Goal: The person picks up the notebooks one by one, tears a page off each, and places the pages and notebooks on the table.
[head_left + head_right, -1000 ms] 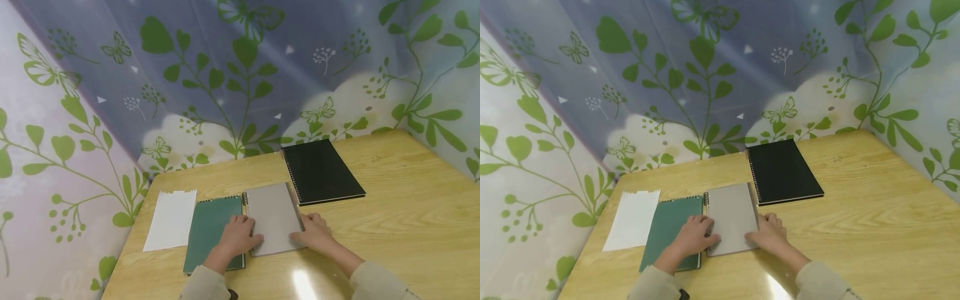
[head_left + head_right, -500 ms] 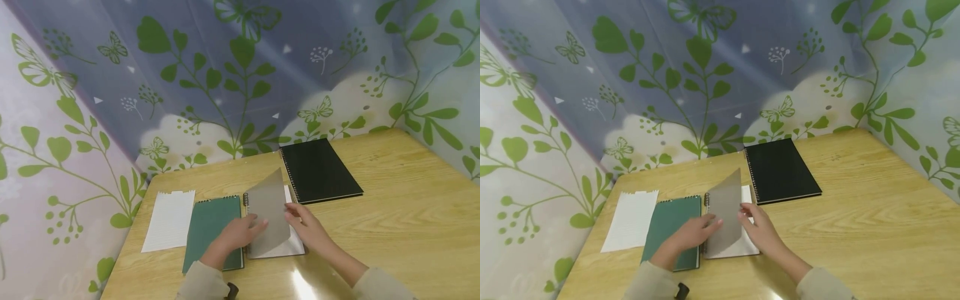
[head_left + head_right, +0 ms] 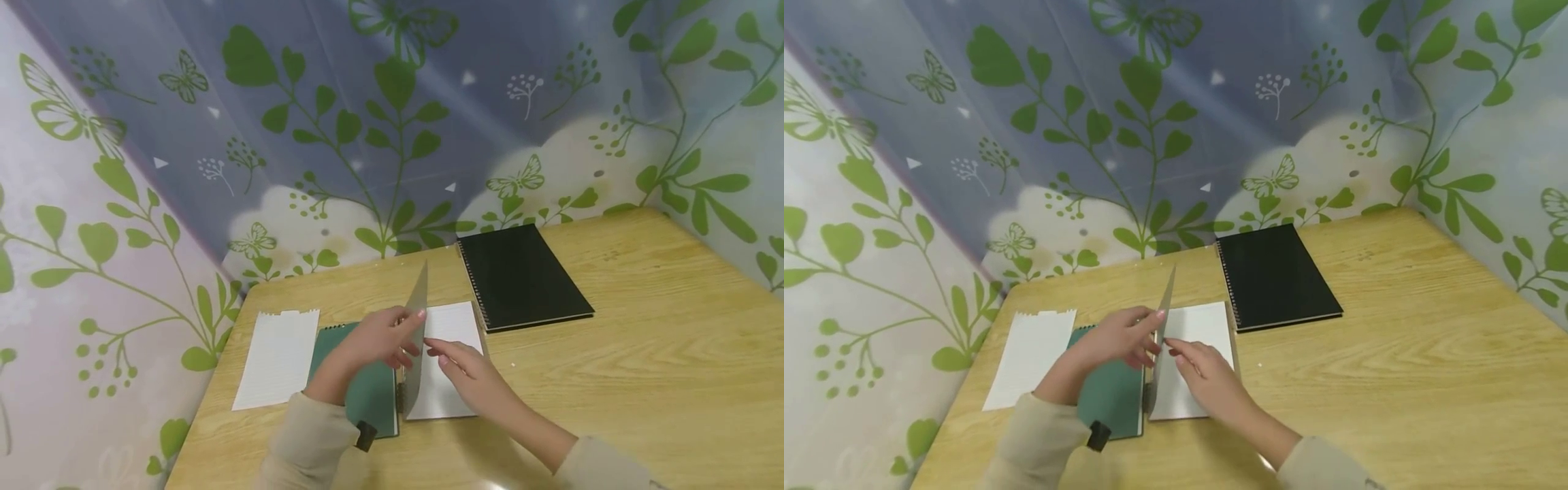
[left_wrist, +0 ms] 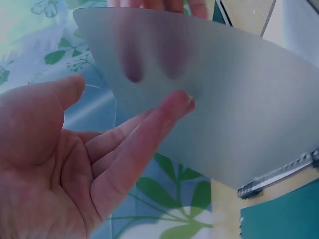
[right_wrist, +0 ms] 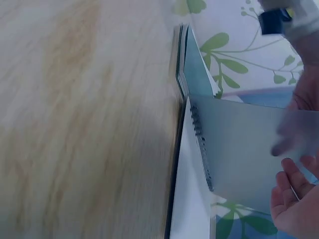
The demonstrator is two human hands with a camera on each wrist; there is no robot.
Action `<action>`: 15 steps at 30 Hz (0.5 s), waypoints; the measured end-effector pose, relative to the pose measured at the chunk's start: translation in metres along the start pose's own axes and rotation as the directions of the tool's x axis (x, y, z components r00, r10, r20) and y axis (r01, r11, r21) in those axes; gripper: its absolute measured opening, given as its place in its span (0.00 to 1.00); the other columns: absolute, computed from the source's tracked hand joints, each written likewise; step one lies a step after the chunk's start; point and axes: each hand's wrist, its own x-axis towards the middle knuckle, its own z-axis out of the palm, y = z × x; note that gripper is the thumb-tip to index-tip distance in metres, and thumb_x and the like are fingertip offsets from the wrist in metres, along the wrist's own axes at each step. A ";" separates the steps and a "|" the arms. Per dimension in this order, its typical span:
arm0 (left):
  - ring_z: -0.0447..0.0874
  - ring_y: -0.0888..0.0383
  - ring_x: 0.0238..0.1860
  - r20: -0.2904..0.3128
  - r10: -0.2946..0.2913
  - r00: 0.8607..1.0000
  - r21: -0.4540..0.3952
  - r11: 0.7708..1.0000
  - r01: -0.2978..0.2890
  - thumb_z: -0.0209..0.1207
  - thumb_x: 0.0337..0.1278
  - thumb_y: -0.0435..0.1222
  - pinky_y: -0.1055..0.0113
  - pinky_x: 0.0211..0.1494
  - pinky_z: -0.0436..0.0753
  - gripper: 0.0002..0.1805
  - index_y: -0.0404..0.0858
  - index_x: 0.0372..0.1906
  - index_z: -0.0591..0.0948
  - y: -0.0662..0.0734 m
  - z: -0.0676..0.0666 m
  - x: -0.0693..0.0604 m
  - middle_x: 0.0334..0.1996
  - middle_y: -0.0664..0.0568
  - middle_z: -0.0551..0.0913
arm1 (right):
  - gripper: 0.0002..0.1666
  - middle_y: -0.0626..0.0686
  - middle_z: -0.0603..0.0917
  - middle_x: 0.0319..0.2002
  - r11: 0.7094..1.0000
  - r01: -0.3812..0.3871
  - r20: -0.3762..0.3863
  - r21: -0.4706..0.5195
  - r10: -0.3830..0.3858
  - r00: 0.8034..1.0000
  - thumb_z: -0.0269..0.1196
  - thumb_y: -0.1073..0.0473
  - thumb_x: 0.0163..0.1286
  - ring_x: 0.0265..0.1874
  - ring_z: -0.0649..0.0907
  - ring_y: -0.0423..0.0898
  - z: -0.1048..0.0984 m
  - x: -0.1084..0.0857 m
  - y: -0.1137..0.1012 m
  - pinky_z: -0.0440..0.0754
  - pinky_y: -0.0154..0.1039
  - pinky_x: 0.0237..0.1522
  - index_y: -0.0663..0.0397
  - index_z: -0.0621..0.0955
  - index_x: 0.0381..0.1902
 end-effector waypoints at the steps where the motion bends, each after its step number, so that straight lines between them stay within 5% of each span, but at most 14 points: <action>1: 0.85 0.54 0.26 -0.005 -0.005 1.000 0.009 1.000 0.005 0.44 0.60 0.61 0.63 0.30 0.83 0.35 0.37 0.58 0.70 0.002 -0.003 0.000 0.30 0.46 0.86 | 0.20 0.54 0.81 0.49 1.000 0.005 0.005 -0.012 -0.005 1.000 0.47 0.59 0.73 0.52 0.77 0.53 0.002 0.000 -0.001 0.76 0.51 0.51 0.53 0.74 0.59; 9: 0.85 0.53 0.22 -0.043 -0.057 0.997 0.085 0.995 0.060 0.50 0.61 0.55 0.63 0.29 0.83 0.28 0.36 0.54 0.73 0.003 -0.022 0.001 0.26 0.44 0.85 | 0.19 0.50 0.79 0.53 0.994 0.090 0.080 -0.059 -0.085 0.993 0.46 0.55 0.73 0.54 0.75 0.52 0.018 -0.003 -0.003 0.73 0.54 0.53 0.48 0.76 0.57; 15: 0.84 0.54 0.20 -0.079 -0.061 0.995 0.089 0.994 0.068 0.51 0.63 0.46 0.63 0.28 0.83 0.20 0.36 0.51 0.74 0.001 -0.029 -0.003 0.25 0.43 0.84 | 0.20 0.50 0.78 0.54 0.996 0.079 0.106 -0.048 -0.073 0.992 0.45 0.52 0.74 0.55 0.74 0.52 0.021 -0.003 -0.001 0.71 0.55 0.55 0.48 0.74 0.58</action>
